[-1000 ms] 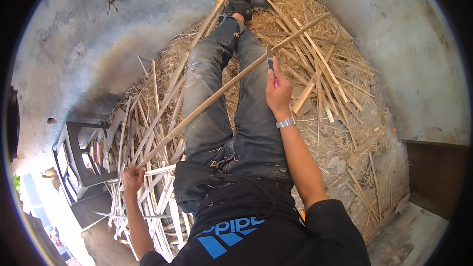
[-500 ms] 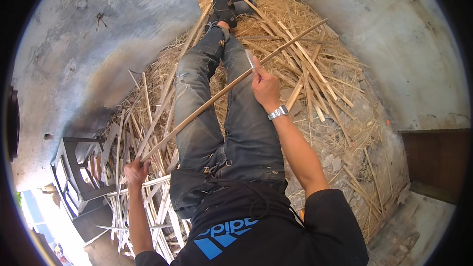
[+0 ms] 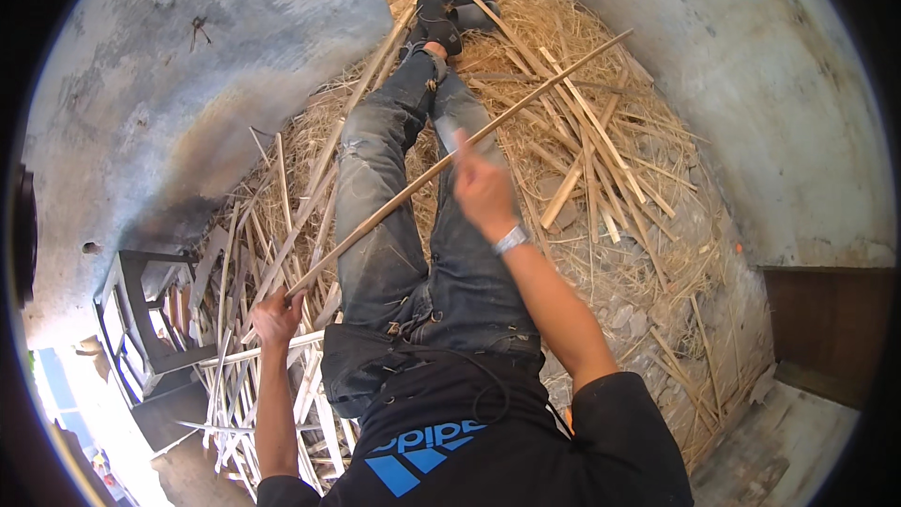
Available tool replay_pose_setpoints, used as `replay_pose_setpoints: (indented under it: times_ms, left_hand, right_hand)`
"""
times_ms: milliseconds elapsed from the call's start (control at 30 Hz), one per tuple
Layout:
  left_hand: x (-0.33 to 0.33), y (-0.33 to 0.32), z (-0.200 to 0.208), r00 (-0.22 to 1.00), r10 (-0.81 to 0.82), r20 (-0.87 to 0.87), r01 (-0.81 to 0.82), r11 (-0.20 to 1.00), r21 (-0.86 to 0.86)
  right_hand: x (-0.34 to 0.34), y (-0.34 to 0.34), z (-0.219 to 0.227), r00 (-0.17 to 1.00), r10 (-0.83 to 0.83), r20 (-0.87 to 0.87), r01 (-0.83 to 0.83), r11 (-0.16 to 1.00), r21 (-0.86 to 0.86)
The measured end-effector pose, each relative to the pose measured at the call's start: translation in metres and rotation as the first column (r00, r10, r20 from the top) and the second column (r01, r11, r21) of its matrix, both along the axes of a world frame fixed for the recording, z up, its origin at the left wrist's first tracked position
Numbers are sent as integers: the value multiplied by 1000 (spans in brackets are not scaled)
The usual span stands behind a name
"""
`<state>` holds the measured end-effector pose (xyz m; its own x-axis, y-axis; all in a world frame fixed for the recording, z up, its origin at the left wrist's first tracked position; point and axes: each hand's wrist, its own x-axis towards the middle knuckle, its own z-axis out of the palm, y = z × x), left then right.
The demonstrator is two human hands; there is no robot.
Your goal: The person scrapes a long strip of bamboo with a small knife while sitting on a floor covered in shavings.
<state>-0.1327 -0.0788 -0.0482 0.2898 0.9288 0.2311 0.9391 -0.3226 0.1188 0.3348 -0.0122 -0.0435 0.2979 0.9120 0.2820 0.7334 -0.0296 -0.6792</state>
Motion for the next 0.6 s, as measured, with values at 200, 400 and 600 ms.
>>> replay_pose_setpoints:
  times_ms: [200, 400, 600]
  left_hand:
    - [57, 7, 12, 999, 42, 22, -41, 998, -57]
    - [109, 22, 29, 995, 102, 4, -101, 990, -95]
    - [124, 30, 41, 996, 71, 46, -65, 992, -105]
  right_hand:
    - [-36, -19, 1, 952, 306, 17, -306, 945, 113]
    - [7, 5, -1, 998, 57, -41, -59, 998, -39]
    - [-74, -41, 13, 785, 464, -411, -493, 869, 39]
